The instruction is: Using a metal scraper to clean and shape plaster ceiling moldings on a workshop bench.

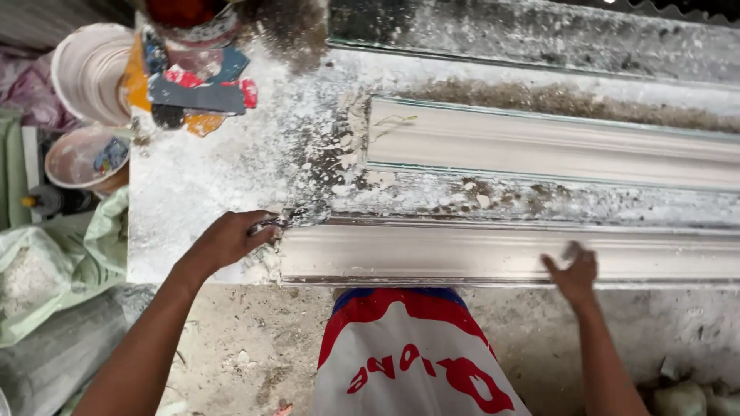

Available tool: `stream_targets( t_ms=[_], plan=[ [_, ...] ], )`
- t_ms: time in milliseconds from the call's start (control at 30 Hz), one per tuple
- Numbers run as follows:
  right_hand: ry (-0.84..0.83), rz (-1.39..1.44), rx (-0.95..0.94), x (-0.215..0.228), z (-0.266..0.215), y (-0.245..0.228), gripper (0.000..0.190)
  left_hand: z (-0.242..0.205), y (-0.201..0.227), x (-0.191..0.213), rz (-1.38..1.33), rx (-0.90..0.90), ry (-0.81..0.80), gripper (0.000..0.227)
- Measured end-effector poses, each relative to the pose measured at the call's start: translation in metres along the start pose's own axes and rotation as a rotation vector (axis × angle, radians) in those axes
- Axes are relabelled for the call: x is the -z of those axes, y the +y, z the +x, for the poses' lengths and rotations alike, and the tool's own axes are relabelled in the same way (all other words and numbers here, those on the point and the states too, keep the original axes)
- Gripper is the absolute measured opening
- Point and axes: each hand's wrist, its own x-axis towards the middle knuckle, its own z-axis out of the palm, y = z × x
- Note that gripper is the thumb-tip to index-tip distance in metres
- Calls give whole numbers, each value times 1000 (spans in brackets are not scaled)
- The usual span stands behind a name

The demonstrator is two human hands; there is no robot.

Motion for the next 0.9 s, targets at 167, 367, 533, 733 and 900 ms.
stream_targets(
  t_ms=[167, 367, 533, 733, 900],
  plan=[
    [-95, 388, -109, 15, -4, 34, 139, 44, 67, -41, 174, -99, 19, 45],
    [-29, 499, -125, 40, -33, -6, 142, 103, 194, -169, 246, -334, 56, 34],
    [-27, 403, -147, 32, -25, 4, 137, 69, 180, -147, 486, -743, 385, 37],
    [-103, 386, -249, 58, -39, -31, 138, 2, 94, -36, 1074, -750, 124, 67],
    [-76, 412, -228, 56, -38, -29, 136, 67, 171, -114, 801, -854, 112, 48]
  ],
)
